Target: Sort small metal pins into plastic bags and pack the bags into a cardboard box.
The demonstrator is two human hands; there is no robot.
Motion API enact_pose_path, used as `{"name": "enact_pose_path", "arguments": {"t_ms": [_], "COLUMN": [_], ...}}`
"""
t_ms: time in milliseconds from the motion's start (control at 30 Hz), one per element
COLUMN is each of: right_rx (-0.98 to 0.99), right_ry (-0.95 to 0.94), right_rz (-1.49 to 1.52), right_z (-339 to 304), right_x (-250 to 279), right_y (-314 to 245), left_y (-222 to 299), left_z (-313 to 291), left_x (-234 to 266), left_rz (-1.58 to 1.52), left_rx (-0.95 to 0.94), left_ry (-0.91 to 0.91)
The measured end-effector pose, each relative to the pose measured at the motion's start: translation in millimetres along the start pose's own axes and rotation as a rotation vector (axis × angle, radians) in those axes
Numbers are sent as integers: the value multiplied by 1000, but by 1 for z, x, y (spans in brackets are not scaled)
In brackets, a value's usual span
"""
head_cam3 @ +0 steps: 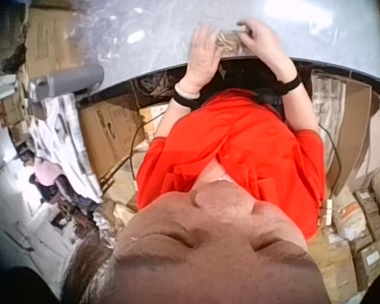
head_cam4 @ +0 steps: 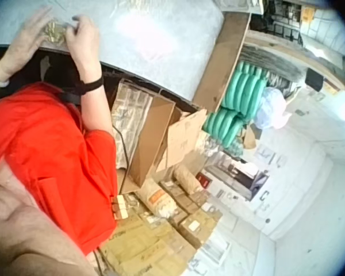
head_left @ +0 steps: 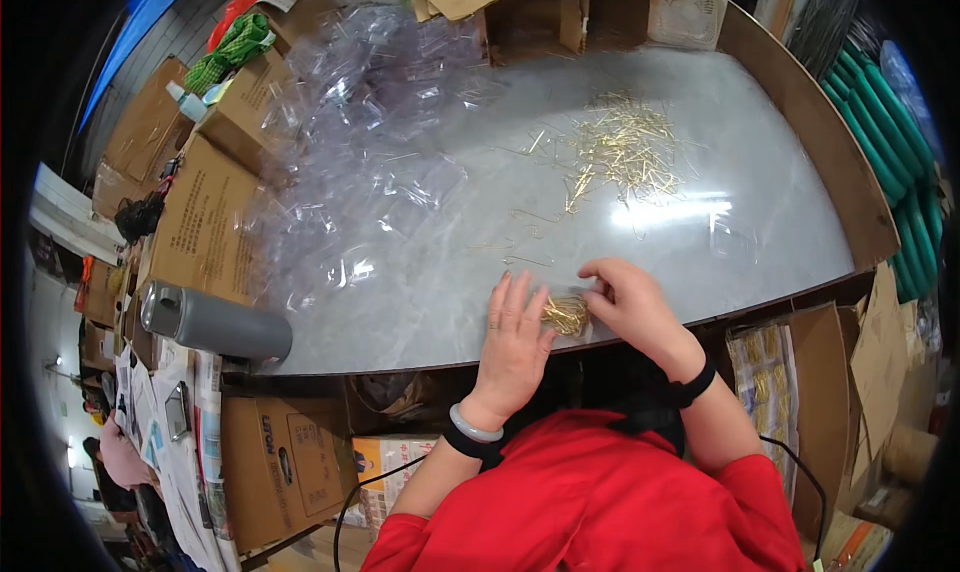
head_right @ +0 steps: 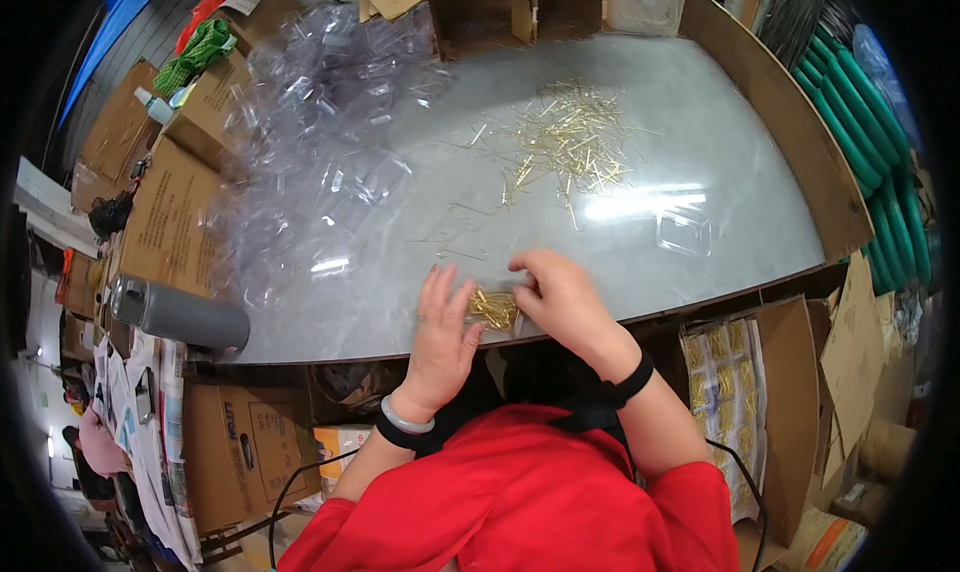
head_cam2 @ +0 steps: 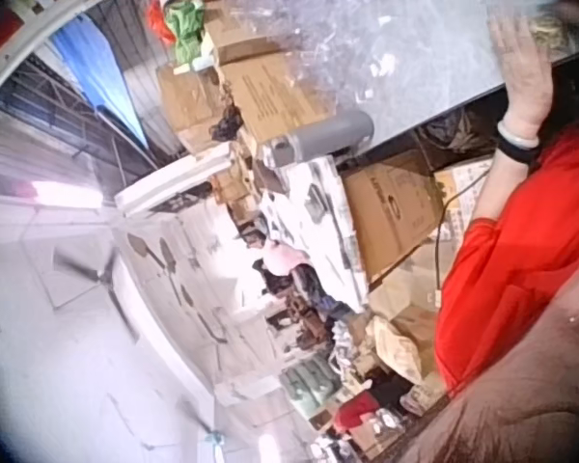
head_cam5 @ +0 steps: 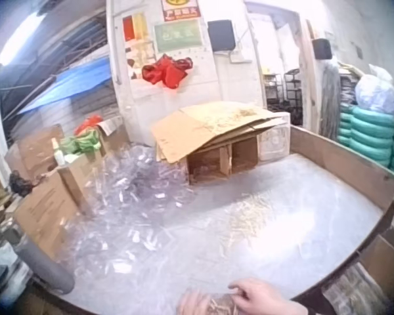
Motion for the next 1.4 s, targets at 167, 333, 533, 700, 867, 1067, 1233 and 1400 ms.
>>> {"name": "enact_pose_path", "arguments": {"t_ms": [167,333,533,700,867,1067,1233,1400], "right_rx": [-192,-186,202,309,315,572,345,6], "right_ry": [108,66,169,66,-26,-259,-396,-346], "right_rz": [-1,-19,-167,-308,-305,-695,-1004,-960], "right_z": [-32,-54,-41,-28,28,116,141,129], "right_x": [1,-18,-12,-16,-6,-79,-62,2], "right_y": [5,-12,-43,-46,-62,-39,-13,32], "left_y": [-20,1,2,4,10,4,-16,-32], "left_z": [-17,-22,-26,-28,-20,-19,-35,-36], "left_x": [16,10,3,1,3,12,38,51], "left_rz": [-8,-26,15,50,30,48,55,81], "left_rx": [201,167,58,44,71,85,130,142], "left_ry": [123,23,-19,-4,19,-28,-36,-86]}}
Point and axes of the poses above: each hand's wrist, its own z-axis towards the middle knuckle, its own x-axis out of the back of the hand, y = z × x, the point moved 6 cm from there along z, towards the middle knuckle, and after that the axes turned 4 degrees about -x, right-handed, at the moved point
